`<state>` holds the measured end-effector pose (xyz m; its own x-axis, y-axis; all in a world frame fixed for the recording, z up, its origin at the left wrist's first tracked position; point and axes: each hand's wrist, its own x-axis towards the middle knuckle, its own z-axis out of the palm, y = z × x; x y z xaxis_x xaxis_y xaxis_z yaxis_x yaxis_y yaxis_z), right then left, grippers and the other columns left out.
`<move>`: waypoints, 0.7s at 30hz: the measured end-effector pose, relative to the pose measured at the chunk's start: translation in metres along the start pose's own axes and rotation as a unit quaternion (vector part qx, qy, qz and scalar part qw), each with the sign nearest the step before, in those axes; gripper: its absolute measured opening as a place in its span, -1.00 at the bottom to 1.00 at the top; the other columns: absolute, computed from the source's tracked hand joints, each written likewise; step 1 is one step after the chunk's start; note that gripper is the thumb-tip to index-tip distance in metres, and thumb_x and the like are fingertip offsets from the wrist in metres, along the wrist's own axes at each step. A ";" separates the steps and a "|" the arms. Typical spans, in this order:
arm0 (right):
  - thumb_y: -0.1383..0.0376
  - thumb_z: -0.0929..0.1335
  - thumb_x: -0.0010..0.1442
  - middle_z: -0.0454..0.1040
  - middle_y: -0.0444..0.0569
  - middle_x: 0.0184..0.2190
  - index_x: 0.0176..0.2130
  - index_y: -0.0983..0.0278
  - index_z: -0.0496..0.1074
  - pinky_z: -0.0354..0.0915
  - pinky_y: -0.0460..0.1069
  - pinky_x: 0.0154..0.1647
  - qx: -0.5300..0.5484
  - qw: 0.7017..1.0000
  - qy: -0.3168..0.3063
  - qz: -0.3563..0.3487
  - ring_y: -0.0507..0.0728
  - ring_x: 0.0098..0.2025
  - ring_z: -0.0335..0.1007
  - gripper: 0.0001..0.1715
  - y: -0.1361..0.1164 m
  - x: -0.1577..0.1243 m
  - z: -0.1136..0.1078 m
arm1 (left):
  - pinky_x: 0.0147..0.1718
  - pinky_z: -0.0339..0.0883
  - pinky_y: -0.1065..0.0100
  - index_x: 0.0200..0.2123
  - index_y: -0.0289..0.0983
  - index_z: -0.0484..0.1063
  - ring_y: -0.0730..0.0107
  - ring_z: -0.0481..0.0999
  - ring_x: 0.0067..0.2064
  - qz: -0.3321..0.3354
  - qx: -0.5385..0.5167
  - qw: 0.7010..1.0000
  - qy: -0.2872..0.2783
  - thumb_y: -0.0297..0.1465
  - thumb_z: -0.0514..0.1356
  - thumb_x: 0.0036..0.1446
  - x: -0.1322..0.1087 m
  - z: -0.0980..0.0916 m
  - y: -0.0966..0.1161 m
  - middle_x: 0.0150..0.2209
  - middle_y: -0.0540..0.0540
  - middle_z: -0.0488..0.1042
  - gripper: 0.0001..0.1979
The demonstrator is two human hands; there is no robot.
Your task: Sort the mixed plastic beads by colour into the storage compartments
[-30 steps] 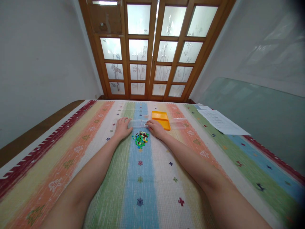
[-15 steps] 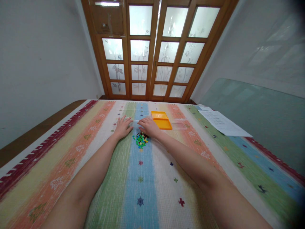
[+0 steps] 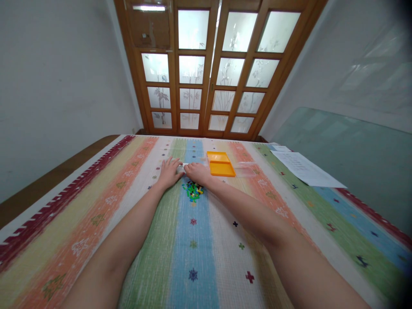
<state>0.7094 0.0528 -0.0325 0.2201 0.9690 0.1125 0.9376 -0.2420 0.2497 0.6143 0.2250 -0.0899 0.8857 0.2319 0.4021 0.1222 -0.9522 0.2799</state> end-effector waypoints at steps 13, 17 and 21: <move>0.31 0.26 0.42 0.59 0.22 -0.06 -0.04 0.36 0.53 0.26 0.12 0.07 0.013 0.997 0.056 0.043 0.30 0.01 0.47 -0.71 0.025 0.025 -0.007 | 0.41 -0.12 -0.23 0.36 -0.17 0.19 -0.11 0.04 0.48 -0.054 -0.032 0.997 0.042 -0.11 0.24 0.22 0.002 0.003 -0.007 0.42 -0.24 0.21 -0.30; 0.28 0.22 0.47 0.59 0.18 -0.09 -0.10 0.34 0.56 0.22 0.11 0.06 0.024 0.993 0.088 0.080 0.28 0.01 0.46 -0.65 0.039 0.034 -0.012 | 0.40 -0.12 -0.24 0.29 -0.15 0.28 -0.13 0.05 0.47 -0.062 -0.016 0.997 0.035 -0.19 0.25 0.21 0.001 0.004 -0.011 0.41 -0.23 0.23 -0.40; 0.31 0.23 0.47 0.61 0.17 -0.12 -0.05 0.33 0.55 0.20 0.09 0.05 0.029 0.994 0.070 0.082 0.25 -0.03 0.49 -0.68 0.049 0.042 -0.013 | 0.41 -0.12 -0.25 0.22 -0.12 0.37 -0.10 0.05 0.47 -0.047 -0.005 0.998 0.042 -0.22 0.25 0.21 0.001 0.003 -0.009 0.43 -0.19 0.20 -0.49</move>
<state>0.7613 0.0805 -0.0033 0.3361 0.8989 0.2810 0.9067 -0.3895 0.1615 0.6155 0.2334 -0.0947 0.8294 0.3374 0.4452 0.1986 -0.9231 0.3294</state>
